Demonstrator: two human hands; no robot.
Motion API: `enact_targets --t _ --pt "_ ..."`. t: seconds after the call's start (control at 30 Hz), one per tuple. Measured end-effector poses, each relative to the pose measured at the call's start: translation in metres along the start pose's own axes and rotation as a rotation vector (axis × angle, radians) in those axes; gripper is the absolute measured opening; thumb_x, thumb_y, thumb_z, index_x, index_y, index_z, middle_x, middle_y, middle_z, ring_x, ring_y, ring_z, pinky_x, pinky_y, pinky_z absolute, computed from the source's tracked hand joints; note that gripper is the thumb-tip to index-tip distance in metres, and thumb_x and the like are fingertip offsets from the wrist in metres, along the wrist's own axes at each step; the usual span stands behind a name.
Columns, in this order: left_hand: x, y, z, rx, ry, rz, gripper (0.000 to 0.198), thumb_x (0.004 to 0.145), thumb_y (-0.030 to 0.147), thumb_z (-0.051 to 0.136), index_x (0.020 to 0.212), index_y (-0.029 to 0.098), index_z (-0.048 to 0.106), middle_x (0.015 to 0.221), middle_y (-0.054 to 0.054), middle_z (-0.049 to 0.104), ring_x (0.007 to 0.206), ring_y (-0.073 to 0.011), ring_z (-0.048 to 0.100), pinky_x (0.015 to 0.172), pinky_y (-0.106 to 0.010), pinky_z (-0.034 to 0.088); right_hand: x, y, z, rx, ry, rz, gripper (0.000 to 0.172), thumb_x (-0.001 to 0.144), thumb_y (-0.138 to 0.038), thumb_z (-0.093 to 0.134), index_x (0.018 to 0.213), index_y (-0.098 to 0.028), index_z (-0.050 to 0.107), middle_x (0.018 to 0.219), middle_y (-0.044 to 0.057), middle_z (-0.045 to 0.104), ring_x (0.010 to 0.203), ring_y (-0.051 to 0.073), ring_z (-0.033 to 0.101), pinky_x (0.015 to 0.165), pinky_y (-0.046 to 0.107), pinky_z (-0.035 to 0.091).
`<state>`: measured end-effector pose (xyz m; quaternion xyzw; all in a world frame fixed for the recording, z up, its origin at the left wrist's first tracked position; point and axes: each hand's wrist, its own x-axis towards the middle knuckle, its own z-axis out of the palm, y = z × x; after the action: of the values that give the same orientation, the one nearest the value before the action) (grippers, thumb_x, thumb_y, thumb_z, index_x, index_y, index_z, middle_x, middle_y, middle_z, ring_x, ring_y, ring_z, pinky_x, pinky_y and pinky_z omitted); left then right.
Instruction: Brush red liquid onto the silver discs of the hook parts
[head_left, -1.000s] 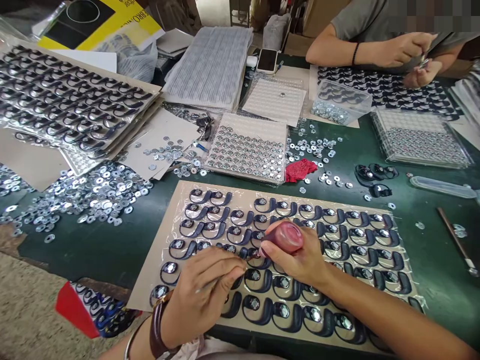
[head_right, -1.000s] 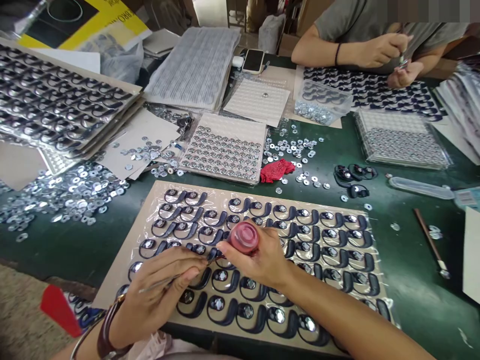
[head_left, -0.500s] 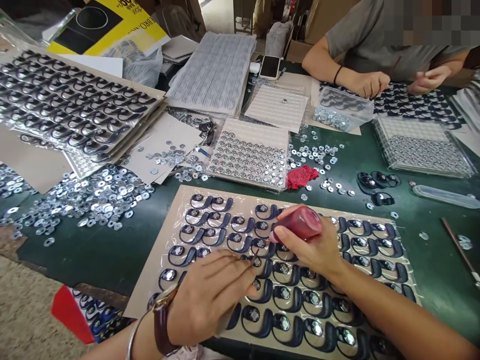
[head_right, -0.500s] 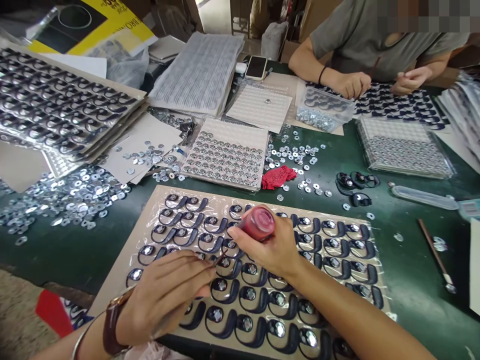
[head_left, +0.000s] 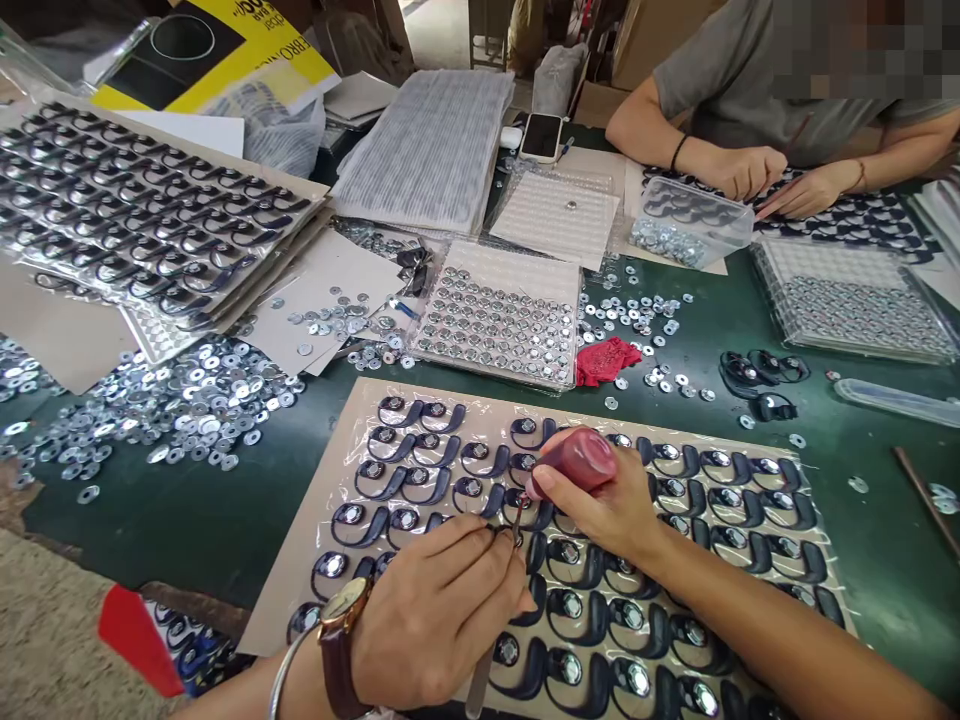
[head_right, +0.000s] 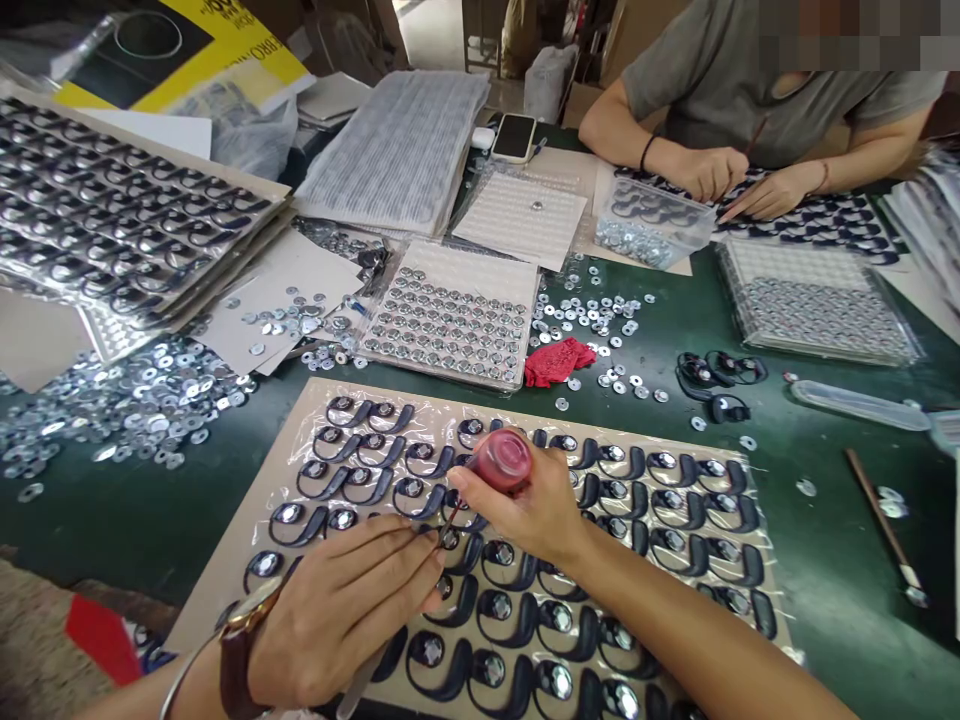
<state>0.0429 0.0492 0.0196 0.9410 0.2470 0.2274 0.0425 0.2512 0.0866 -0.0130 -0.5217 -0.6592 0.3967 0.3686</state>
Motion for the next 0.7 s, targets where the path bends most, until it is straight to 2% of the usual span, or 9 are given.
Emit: enact_targets --t 0.5,0.7 --pt "-0.0004 0.0004 0.0 -0.026 -0.001 -0.028 0.021 0.085 0.018 0.06 0.102 0.008 0.064 0.098 -0.009 0.069 0.087 -0.0194 0.066 0.083 -0.037 0.056 0.0033 -0.004 -0.005 -0.111 0.075 -0.038 0.016 0.079 -0.035 0.063 0.084 -0.02 0.062 0.069 0.0 0.069 0.063 0.016 0.065 0.063 0.028 0.051" --pt "-0.0035 0.0005 0.0024 -0.033 -0.011 -0.032 0.021 0.085 0.018 0.059 0.103 0.007 0.063 0.099 -0.01 0.068 0.087 -0.0189 0.065 0.084 -0.037 0.055 0.0026 -0.0049 -0.0058 -0.099 0.066 -0.021 0.016 0.08 -0.035 0.063 0.082 -0.019 0.062 0.067 0.0 0.068 0.061 0.015 0.064 0.063 0.027 0.05"
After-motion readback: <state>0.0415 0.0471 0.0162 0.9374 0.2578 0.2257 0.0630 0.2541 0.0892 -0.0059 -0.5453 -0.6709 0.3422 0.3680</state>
